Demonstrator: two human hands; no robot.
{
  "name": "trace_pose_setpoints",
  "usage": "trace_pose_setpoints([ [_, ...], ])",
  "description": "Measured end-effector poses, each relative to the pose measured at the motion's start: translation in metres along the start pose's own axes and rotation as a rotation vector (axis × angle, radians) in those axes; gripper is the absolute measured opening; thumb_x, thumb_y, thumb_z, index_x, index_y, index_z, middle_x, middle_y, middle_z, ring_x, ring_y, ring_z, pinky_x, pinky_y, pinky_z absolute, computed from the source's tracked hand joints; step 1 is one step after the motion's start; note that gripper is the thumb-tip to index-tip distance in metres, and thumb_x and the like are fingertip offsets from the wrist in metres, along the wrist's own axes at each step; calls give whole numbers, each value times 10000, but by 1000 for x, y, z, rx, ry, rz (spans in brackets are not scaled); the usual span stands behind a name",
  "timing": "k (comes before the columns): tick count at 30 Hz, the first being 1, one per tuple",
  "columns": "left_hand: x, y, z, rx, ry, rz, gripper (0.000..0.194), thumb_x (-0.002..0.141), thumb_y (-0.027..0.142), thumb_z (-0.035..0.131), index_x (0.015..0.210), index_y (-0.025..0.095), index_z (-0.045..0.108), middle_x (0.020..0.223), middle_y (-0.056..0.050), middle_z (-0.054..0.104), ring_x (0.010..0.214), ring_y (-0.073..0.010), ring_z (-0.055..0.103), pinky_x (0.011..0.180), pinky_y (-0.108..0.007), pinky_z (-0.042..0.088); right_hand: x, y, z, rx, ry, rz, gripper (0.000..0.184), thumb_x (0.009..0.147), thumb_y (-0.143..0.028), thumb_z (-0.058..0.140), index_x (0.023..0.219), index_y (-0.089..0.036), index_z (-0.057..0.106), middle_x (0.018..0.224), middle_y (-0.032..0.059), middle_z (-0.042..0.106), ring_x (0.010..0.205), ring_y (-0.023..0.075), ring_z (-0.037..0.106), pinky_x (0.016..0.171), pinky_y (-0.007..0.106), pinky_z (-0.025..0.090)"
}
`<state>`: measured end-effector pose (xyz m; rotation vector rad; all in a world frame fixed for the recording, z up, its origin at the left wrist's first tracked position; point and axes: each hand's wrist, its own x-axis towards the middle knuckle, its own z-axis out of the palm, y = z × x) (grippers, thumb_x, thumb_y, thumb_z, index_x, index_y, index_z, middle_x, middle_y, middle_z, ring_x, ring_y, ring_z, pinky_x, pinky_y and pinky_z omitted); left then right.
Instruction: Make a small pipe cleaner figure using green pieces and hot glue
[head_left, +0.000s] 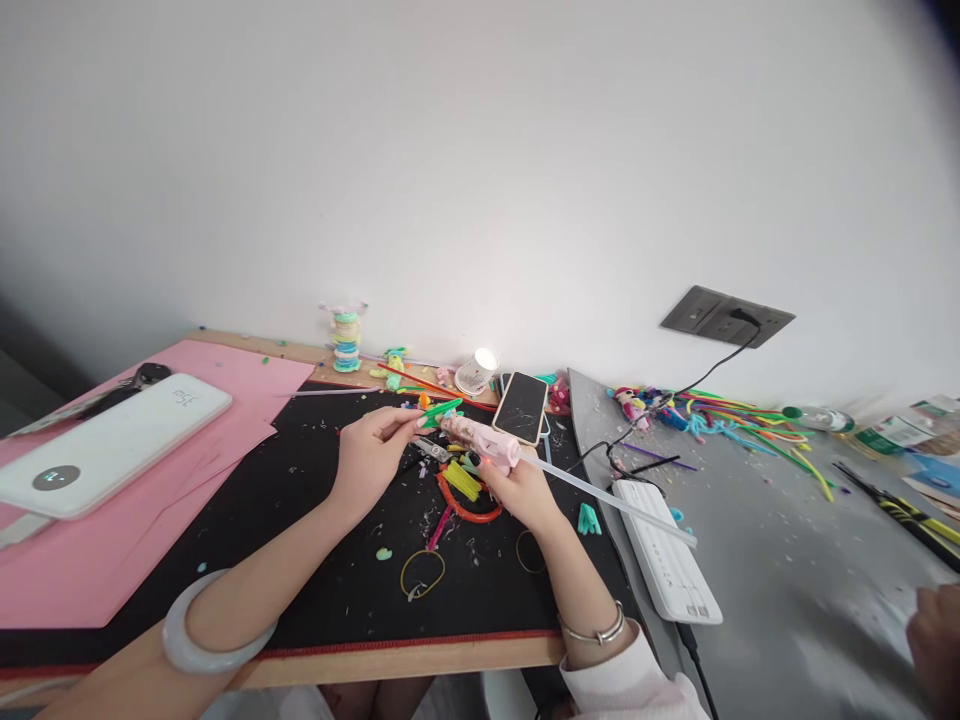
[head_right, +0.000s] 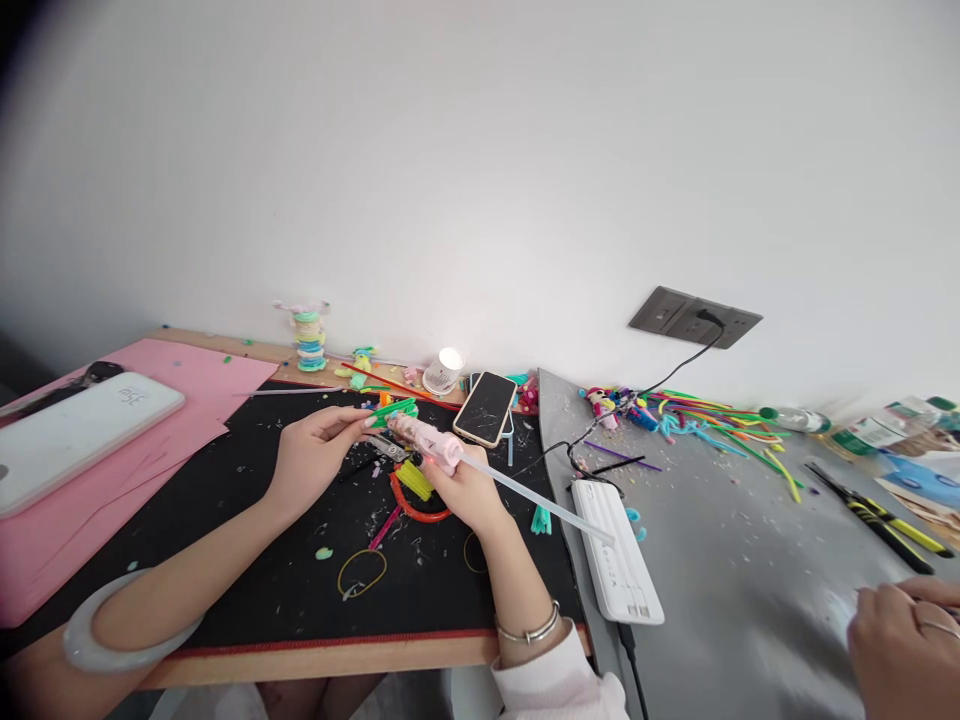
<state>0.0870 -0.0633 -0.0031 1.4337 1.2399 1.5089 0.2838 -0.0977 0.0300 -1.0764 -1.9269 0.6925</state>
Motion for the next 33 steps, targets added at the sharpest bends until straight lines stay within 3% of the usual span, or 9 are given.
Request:
trace_pose_setpoints([
  [8,0,1,0,-5,20,-2,211,743,339,635,852,175,710,870,-54,723,756,-197,692,728,-309,573,-3,12,-4,-151,96,125,336,834,-242,478,1118,-200,652,859,38,700,834,222,637,742,327,521],
  [16,-1,-2,-1,87,3,61,208,766,349,613,853,187,710,873,-52,720,772,-197,690,736,-303,562,-3,11,0,-145,38,102,333,843,-230,475,1129,-205,643,909,44,695,767,185,628,741,314,507],
  [26,-1,-4,0,116,-1,76,219,774,355,602,859,183,710,862,-58,718,753,-197,689,741,-307,558,-1,3,3,-11,5,34,412,838,-173,463,1233,-213,574,1190,49,630,1057,225,596,933,385,463],
  [33,-1,-3,0,126,-4,77,190,777,328,600,850,190,708,839,-46,712,740,-194,692,720,-298,558,-2,4,4,-2,-11,58,404,839,-181,460,1224,-213,579,1136,37,654,974,199,624,875,333,489],
])
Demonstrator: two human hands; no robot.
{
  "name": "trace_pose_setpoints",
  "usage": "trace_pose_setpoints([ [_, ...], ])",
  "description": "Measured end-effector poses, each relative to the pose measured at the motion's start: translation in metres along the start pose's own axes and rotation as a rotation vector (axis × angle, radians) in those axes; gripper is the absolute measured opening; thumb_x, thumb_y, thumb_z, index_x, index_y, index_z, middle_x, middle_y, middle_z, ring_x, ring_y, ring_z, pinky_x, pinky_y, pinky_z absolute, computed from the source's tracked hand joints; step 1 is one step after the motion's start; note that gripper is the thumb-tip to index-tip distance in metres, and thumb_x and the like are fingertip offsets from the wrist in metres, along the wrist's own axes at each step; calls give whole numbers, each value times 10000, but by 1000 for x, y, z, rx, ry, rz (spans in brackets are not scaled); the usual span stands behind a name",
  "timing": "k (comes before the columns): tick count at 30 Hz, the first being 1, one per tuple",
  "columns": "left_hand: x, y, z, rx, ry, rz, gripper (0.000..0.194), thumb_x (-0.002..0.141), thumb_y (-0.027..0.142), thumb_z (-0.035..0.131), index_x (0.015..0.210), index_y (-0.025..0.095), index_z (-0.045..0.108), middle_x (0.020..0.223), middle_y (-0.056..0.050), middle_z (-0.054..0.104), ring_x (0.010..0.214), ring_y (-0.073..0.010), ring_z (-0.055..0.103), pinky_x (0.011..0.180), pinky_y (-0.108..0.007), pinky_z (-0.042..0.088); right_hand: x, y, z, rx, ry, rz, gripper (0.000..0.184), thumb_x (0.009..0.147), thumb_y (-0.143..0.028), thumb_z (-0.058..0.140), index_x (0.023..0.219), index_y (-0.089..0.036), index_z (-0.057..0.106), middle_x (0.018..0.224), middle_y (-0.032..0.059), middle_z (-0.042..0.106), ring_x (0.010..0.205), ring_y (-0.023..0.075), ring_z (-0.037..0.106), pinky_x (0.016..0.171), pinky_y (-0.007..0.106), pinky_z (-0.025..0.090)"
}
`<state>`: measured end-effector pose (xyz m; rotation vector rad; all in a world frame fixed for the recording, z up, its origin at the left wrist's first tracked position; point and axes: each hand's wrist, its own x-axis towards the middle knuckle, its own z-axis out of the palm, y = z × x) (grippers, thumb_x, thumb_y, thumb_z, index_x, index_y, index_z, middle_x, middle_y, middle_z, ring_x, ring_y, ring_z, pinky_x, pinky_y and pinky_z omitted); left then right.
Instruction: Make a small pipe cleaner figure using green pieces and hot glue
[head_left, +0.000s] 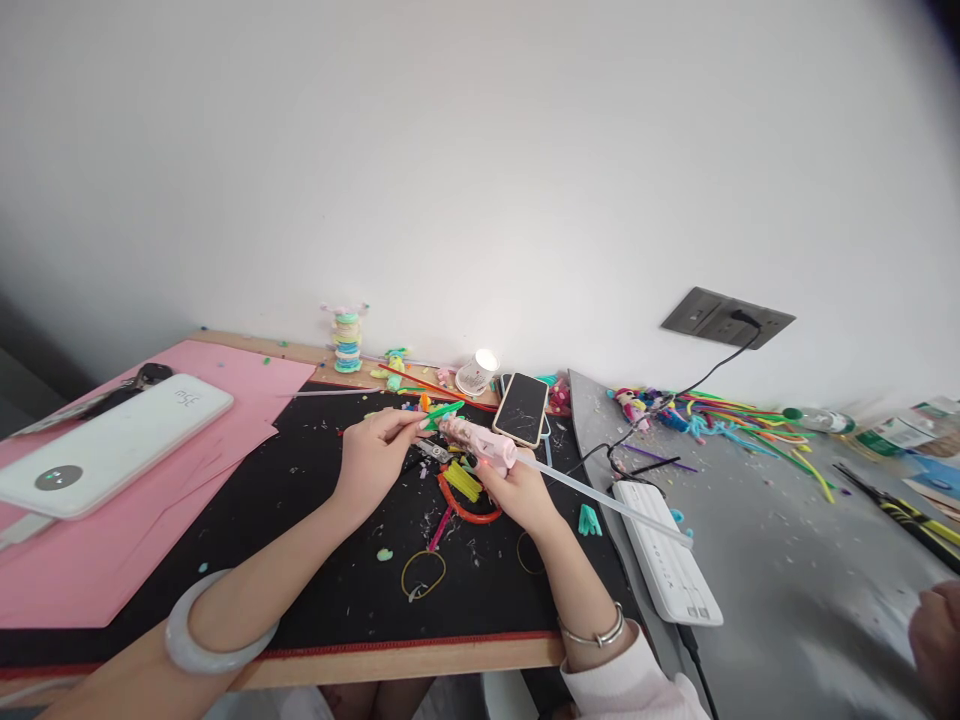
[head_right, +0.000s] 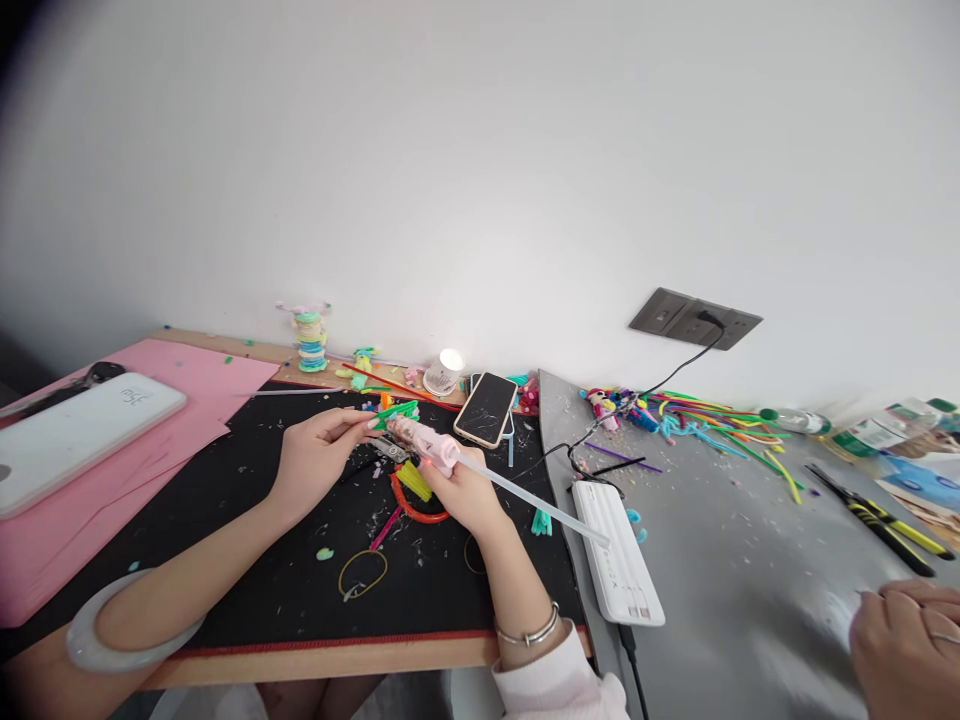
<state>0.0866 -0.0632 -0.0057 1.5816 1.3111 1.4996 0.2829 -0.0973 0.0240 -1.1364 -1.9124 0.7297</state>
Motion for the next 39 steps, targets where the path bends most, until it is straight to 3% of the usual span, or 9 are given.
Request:
trace_pose_setpoints([
  [6,0,0,0,16,6,-5,179,779,309,593,859,196,706,863,-48,717,760,-199,691,738,-305,554,-1,1,-1,-17,9,10,401,837,-175,468,1218,-204,586,1107,45,664,915,197,634,810,311,504],
  [12,0,-1,0,7,5,-3,176,782,303,594,863,191,704,877,-51,718,757,-195,692,733,-301,553,-1,-1,0,-11,34,-18,407,832,-155,466,1216,-217,588,1161,41,640,1017,208,605,895,328,473],
  [18,0,-3,0,33,4,16,190,780,314,598,867,185,707,863,-55,722,743,-197,689,730,-309,549,-1,2,0,-16,3,13,418,834,-155,455,1230,-202,580,1030,39,686,869,189,641,807,331,518],
  [27,1,0,0,7,12,3,184,777,309,597,861,186,706,876,-48,723,757,-191,693,731,-294,556,1,-5,-1,-3,36,-16,422,840,-160,452,1227,-271,580,1210,4,618,1102,224,582,944,378,459],
  [33,1,3,-1,-23,22,-13,188,771,304,602,856,173,707,867,-49,723,750,-189,694,724,-287,561,-2,2,0,-24,97,92,306,820,-236,498,1076,-214,664,896,38,713,891,229,655,733,327,532],
  [39,2,2,-2,-12,38,-12,195,769,307,605,865,173,710,866,-50,726,750,-189,692,741,-296,560,-3,10,0,-54,132,163,208,816,-302,508,826,-194,685,565,17,630,654,200,632,555,272,483],
])
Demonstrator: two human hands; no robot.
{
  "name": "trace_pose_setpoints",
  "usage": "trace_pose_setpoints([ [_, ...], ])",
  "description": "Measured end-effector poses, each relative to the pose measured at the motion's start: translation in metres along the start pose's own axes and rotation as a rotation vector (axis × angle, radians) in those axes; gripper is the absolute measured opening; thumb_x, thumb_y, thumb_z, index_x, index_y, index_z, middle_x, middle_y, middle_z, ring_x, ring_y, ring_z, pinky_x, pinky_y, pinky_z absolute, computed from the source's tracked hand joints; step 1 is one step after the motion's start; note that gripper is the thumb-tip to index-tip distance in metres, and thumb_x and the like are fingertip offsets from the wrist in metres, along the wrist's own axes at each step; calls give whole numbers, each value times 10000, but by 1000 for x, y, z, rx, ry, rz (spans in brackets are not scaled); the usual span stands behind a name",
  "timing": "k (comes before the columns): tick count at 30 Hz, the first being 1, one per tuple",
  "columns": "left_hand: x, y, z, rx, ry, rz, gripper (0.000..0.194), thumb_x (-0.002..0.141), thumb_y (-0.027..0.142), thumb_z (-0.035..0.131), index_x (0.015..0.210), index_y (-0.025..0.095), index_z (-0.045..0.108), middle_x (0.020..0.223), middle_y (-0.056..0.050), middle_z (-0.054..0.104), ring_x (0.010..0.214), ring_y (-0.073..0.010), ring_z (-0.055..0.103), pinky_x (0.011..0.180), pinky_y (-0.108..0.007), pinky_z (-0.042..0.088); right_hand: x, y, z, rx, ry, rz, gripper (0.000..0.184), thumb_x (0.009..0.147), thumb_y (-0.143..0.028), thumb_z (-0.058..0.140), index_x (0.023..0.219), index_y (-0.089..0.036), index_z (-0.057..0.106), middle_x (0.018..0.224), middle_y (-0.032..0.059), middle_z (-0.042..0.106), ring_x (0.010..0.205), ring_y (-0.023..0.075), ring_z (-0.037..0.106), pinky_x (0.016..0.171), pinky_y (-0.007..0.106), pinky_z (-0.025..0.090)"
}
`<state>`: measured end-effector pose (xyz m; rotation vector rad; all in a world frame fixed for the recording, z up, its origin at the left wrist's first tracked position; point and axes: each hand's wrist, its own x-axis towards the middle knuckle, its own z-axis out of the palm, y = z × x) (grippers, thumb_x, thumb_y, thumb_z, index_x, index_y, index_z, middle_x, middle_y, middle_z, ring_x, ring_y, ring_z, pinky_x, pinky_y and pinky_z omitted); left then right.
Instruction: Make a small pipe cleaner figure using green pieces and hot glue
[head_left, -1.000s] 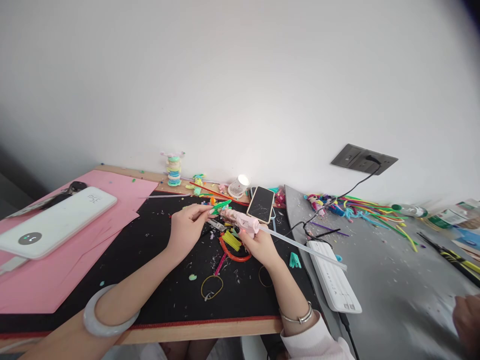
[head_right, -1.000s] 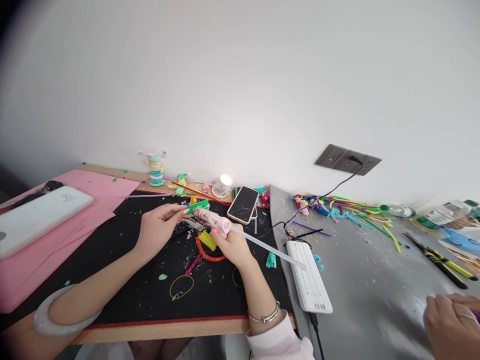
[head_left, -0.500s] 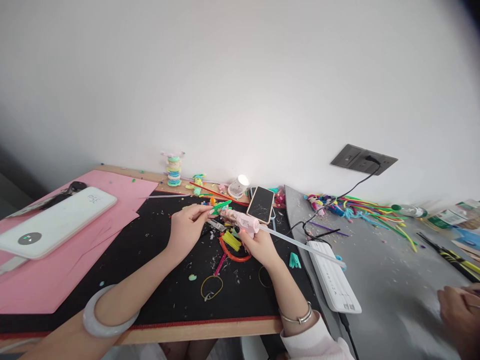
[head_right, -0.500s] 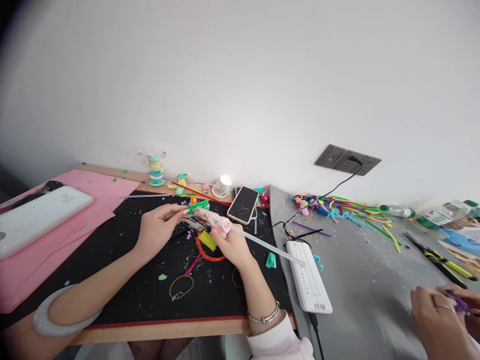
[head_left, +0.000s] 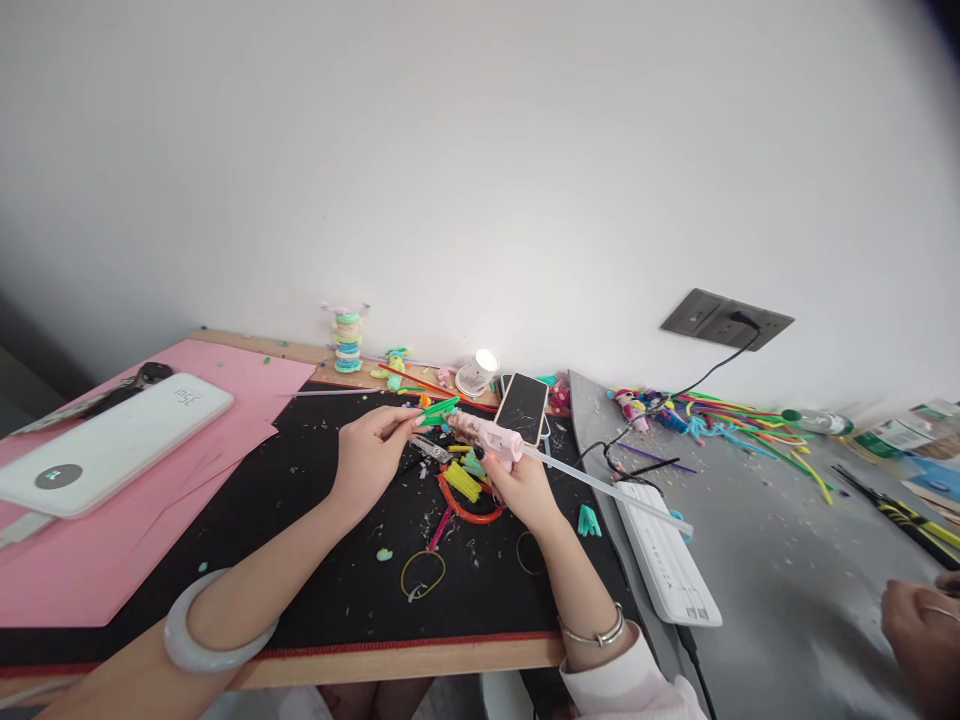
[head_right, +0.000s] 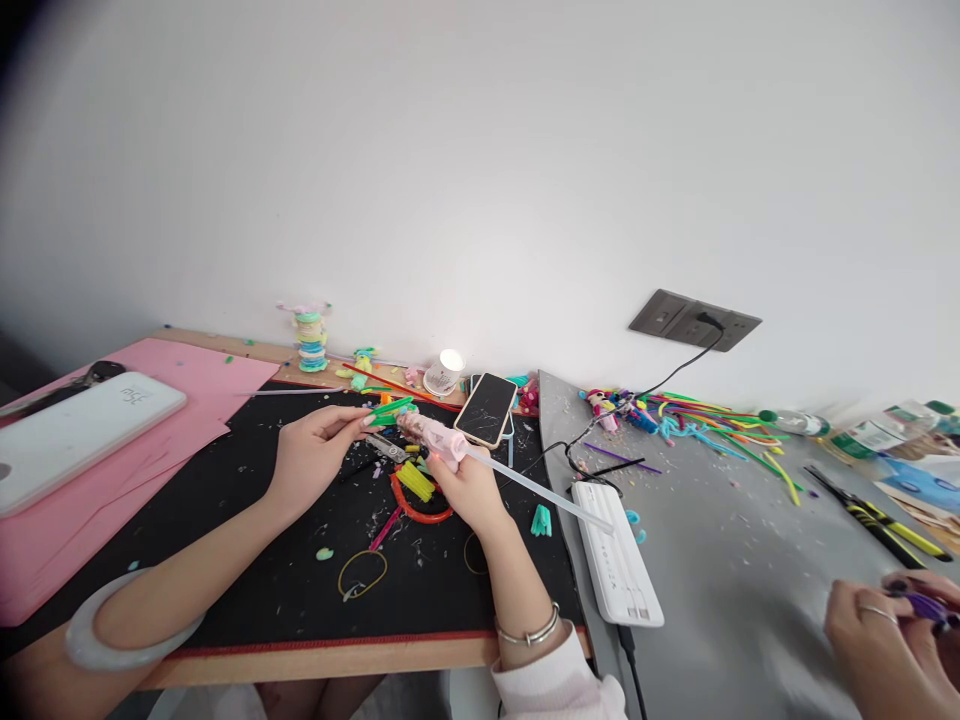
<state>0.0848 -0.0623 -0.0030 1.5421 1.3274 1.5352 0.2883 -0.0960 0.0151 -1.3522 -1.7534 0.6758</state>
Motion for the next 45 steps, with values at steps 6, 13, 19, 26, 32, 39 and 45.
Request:
trace_pose_setpoints([
  [6,1,0,-1,-13,12,9,185,766,295,610,866,177,712,858,-46,724,755,-188,691,746,-300,563,1,4,-1,-10,-7,25,220,816,-322,504,779,-178,667,519,9,595,603,184,607,542,261,467],
  [13,1,5,-2,-14,27,12,163,765,271,606,846,181,714,845,-34,722,735,-171,689,720,-273,566,1,5,-3,-34,-23,48,247,830,-338,495,766,-170,665,503,14,590,590,183,601,550,252,463],
  [19,1,4,-2,4,33,22,159,763,268,607,844,184,715,830,-28,721,719,-164,685,713,-268,565,1,5,-5,-75,-18,69,267,841,-334,475,762,-171,671,509,21,602,601,186,610,568,246,463],
  [26,1,1,-2,-18,26,19,176,765,297,609,857,187,713,845,-34,720,743,-177,686,737,-286,564,1,3,-6,-84,10,95,289,834,-345,474,769,-148,674,522,29,608,595,182,597,546,242,445],
  [32,1,2,-2,-24,27,-4,196,760,322,608,856,187,713,854,-41,723,751,-185,686,754,-305,562,2,5,-6,-92,24,86,305,826,-356,475,704,-148,660,475,14,561,531,160,543,502,235,409],
  [39,1,4,-2,-43,24,-21,190,761,315,613,858,185,711,841,-37,718,736,-178,684,746,-299,565,3,6,-8,-135,-12,103,352,847,-365,437,625,-156,612,419,-13,477,471,140,471,494,240,379],
  [45,2,4,-1,-115,43,-43,183,744,307,632,844,173,708,838,-39,719,742,-181,686,750,-304,567,3,7,-9,-127,4,121,375,843,-392,443,594,-155,593,411,-18,464,451,132,454,479,237,366],
])
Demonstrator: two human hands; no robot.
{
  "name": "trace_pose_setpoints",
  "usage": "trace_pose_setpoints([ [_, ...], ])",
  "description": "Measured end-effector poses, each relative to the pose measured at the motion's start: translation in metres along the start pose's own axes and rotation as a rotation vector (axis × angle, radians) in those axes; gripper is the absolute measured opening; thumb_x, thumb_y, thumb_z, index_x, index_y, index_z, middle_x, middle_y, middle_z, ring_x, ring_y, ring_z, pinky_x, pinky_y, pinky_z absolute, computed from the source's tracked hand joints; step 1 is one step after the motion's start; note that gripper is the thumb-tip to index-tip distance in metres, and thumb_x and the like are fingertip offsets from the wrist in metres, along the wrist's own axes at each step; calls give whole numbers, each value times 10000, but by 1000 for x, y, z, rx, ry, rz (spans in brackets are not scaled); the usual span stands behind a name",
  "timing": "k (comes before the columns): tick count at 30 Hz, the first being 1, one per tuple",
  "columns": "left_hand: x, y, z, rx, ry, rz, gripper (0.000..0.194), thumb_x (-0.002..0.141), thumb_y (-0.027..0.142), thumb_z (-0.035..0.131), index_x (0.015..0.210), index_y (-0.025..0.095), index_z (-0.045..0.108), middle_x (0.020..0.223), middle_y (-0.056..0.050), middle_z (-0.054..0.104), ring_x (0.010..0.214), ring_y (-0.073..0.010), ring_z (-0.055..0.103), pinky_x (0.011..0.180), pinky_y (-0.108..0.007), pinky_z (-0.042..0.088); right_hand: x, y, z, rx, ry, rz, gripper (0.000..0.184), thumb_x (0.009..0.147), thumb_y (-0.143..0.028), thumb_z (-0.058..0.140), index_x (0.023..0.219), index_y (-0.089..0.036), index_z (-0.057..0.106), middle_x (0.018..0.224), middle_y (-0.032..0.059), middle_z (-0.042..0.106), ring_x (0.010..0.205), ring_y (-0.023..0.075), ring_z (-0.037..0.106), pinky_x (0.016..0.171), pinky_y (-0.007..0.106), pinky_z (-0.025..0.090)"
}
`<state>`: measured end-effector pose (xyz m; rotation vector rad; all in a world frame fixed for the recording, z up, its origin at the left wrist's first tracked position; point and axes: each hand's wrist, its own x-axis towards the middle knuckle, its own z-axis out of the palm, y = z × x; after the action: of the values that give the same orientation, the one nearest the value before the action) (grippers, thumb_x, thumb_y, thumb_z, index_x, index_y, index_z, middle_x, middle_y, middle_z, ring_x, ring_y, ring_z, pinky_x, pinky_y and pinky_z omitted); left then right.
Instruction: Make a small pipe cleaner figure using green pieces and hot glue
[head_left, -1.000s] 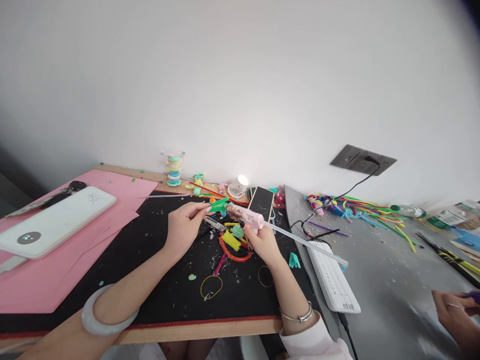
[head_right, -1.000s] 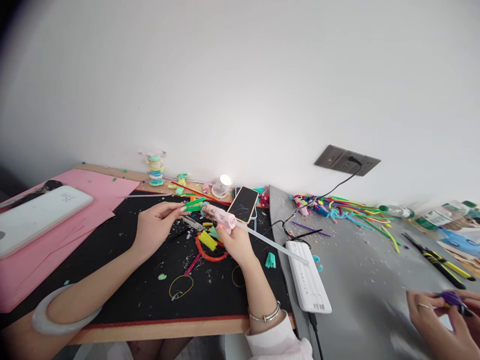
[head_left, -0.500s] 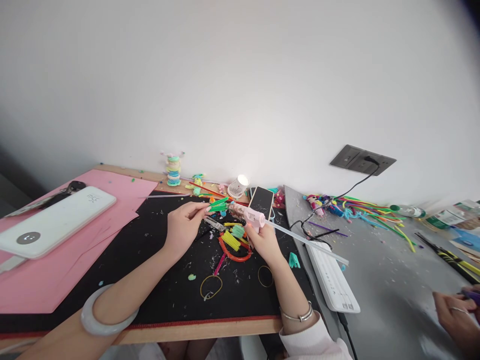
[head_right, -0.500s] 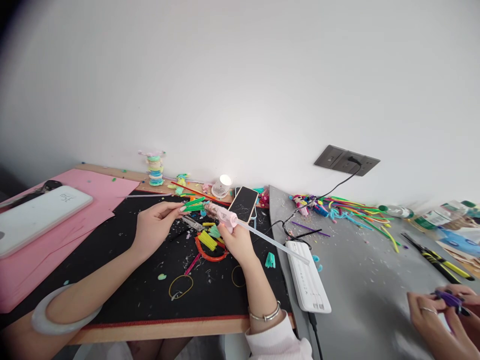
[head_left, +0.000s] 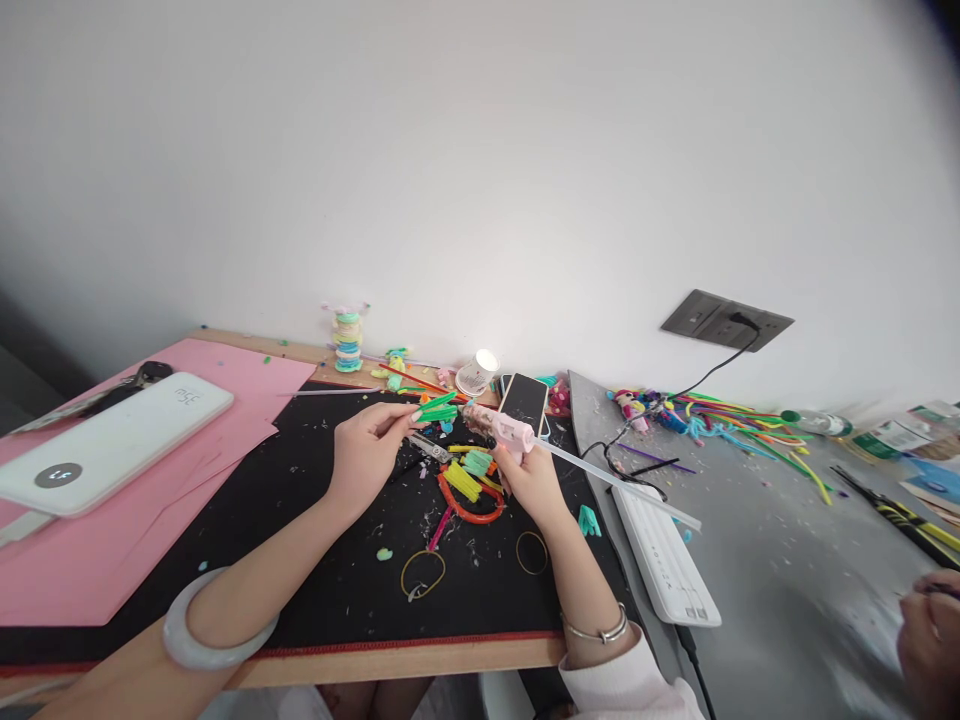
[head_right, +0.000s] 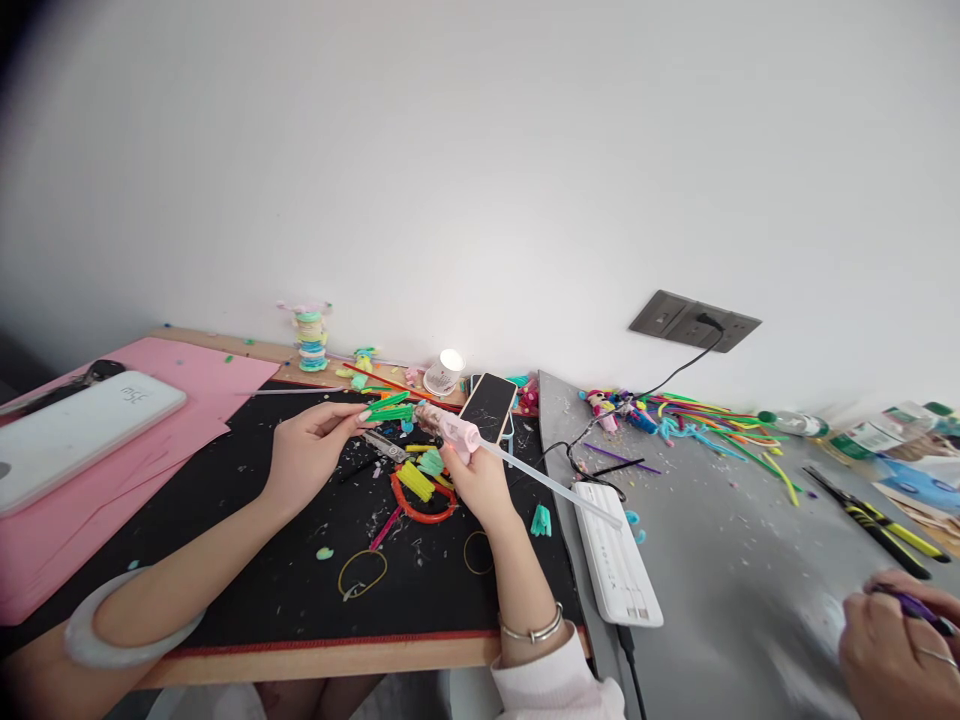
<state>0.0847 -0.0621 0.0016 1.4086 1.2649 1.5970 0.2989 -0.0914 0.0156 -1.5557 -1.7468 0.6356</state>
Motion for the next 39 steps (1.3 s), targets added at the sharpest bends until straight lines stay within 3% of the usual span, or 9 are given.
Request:
trace_pose_setpoints([
  [6,2,4,-1,-88,0,-100,213,719,312,666,862,159,703,820,-47,725,747,-193,691,750,-315,569,4,2,-6,-30,113,17,355,828,-413,458,731,-133,655,441,-6,503,483,156,496,496,245,374],
  [11,3,4,-1,-141,-2,-147,268,696,351,693,872,150,705,820,-58,729,759,-214,696,755,-341,570,10,11,-18,-150,373,49,383,815,-422,462,979,-133,653,653,50,641,626,201,582,588,266,415],
  [15,4,2,0,-152,-3,-164,278,689,362,699,870,151,707,815,-55,728,752,-213,697,753,-343,573,11,19,-32,-312,569,225,404,802,-459,455,1007,-152,621,795,95,667,737,241,607,635,289,405],
  [19,5,2,1,-171,-11,-185,297,686,357,703,892,143,697,831,-56,725,758,-205,696,755,-341,574,10,24,-45,-381,576,407,438,814,-449,453,1130,-154,523,912,131,663,824,278,615,672,324,412],
  [26,4,3,2,-175,-29,-192,368,677,393,703,943,140,678,869,-71,718,760,-210,696,743,-349,578,9,26,-49,-652,545,639,344,843,-239,437,1165,-129,484,1122,218,555,1066,364,509,813,485,406],
  [30,3,1,2,-164,-40,-177,384,678,421,695,944,145,683,885,-71,720,780,-211,694,748,-349,580,12,34,-43,-731,581,642,347,830,-172,425,1167,-114,485,1129,220,542,1100,374,483,889,513,356],
  [34,3,1,2,-169,-47,-179,373,675,426,697,914,139,690,876,-74,724,785,-215,694,756,-356,579,14,46,-39,-718,544,627,487,754,-126,479,1238,-86,439,1188,226,509,1152,378,447,952,496,305],
  [36,3,2,2,-184,-48,-185,365,673,416,702,907,136,690,869,-74,725,779,-214,695,758,-361,579,16,50,-38,-690,513,564,557,709,-122,513,1254,-51,421,1226,237,485,1168,379,428,979,484,286],
  [39,3,4,2,-212,-50,-192,342,673,391,710,903,139,689,858,-70,726,760,-208,696,749,-355,580,18,48,-36,-606,539,339,564,681,-123,521,1229,-14,435,1219,244,491,1172,349,422,1012,463,269],
])
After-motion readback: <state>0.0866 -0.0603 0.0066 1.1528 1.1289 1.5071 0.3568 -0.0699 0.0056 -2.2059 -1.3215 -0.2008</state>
